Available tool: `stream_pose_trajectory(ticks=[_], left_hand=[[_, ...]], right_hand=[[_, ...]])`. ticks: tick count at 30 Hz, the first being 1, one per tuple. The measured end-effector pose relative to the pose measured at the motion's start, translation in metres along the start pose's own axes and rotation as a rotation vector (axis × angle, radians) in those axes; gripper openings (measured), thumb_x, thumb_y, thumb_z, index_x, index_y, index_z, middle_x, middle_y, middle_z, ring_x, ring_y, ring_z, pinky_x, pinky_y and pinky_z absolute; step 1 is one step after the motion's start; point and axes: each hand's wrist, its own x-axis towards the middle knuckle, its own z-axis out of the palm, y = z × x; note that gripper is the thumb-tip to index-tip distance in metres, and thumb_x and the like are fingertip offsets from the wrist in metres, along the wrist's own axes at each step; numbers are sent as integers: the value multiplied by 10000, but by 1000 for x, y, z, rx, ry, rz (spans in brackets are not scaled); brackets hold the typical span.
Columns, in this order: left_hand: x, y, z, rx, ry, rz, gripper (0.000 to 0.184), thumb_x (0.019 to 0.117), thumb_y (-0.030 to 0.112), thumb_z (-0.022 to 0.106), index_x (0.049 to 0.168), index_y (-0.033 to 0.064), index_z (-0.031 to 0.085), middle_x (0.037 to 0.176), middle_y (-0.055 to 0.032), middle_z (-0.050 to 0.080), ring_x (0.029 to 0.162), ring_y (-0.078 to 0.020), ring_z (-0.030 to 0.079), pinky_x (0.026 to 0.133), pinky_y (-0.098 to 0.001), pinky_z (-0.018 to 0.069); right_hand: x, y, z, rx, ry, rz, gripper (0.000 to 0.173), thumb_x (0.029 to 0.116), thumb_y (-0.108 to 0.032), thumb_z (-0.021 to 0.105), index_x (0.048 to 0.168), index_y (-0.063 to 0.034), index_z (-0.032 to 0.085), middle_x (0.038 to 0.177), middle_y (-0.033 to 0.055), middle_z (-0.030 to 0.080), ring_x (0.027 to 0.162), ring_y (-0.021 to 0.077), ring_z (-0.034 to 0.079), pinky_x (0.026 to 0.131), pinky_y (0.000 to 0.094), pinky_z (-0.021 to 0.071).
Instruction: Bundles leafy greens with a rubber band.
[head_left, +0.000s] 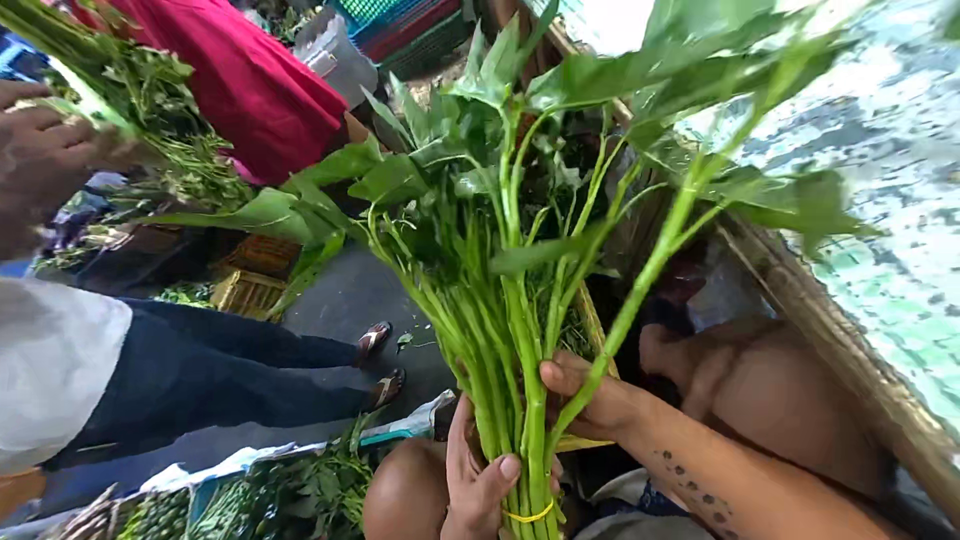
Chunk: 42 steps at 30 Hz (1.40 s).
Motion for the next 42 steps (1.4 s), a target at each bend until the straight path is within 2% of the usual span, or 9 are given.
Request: stream_pose_trajectory(ticks=[2, 6, 10, 13, 17, 24, 31, 38, 42], left_hand=[[3, 0, 1, 99, 2, -105, 659, 928, 318, 750, 1467, 95, 442, 1107, -137, 728, 845, -238, 749, 696, -382, 655], [7, -11, 3, 410, 127, -328, 1068, 793, 605, 799, 1504, -14, 297, 1147, -141, 691, 944, -240, 730, 788, -394, 648], [12, -22, 10, 612, 254, -502, 775, 805, 201, 855, 1423, -2, 433, 1024, -120, 727, 860, -219, 740, 768, -377, 655], [15, -9, 8, 248, 286, -456, 470, 870, 25, 644, 1291, -37, 444, 924, -185, 703, 676, -262, 713, 586, -382, 631], [12, 3, -7, -122, 126, -333, 396, 892, 92, 713, 1235, -11, 545, 1039, -207, 674, 663, -244, 695, 589, -378, 623], [9, 2, -8, -251, -12, -332, 360, 920, 94, 677, 1237, -29, 561, 1068, -211, 661, 691, -238, 691, 624, -376, 615], [7, -4, 1, -119, -26, -431, 450, 921, 80, 684, 1319, 9, 487, 1098, -204, 659, 738, -247, 698, 650, -384, 622], [10, -2, 9, 116, 10, -501, 514, 931, 37, 655, 1372, 17, 391, 1086, -161, 685, 779, -251, 725, 679, -383, 642], [17, -7, 15, 600, 203, -338, 689, 899, 289, 771, 1439, 12, 444, 1190, -79, 696, 1030, -142, 709, 911, -348, 616]], right_hand=[[1, 0, -1, -71, 33, -57, 636, 963, -493, 676, 1356, -7, 558, 1293, 108, 674, 1194, 205, 648, 1041, 387, 539], [8, -8, -1, -656, 556, 69, 627, 949, -456, 700, 1385, -43, 518, 1164, 56, 695, 1059, 98, 686, 953, 312, 587], [14, -6, -14, -991, 659, 352, 958, 902, -720, 598, 1555, -89, 293, 1396, 144, 581, 1258, 225, 603, 1057, 489, 504], [13, 3, -13, -802, 649, 70, 685, 1031, -517, 509, 1538, -81, 364, 1347, 133, 595, 1186, 173, 630, 1016, 392, 542], [18, 3, -15, -355, 680, -136, 302, 1065, -337, 501, 1185, -61, 519, 1007, 64, 650, 877, 131, 663, 834, 309, 576], [15, -2, -19, -58, 389, 91, 705, 963, -413, 686, 1487, -72, 359, 1247, 117, 667, 1110, 200, 689, 971, 369, 588], [12, -14, -19, 116, 389, 107, 528, 927, -131, 708, 1371, -14, 448, 1171, 212, 691, 1033, 288, 722, 919, 453, 612], [13, -12, -22, 93, 393, 91, 472, 877, -88, 735, 1287, 16, 526, 1091, 208, 711, 946, 275, 734, 863, 443, 626], [15, -9, -28, -29, 461, 50, 574, 798, -171, 804, 1278, -5, 537, 1034, 180, 726, 901, 255, 739, 810, 439, 638]])
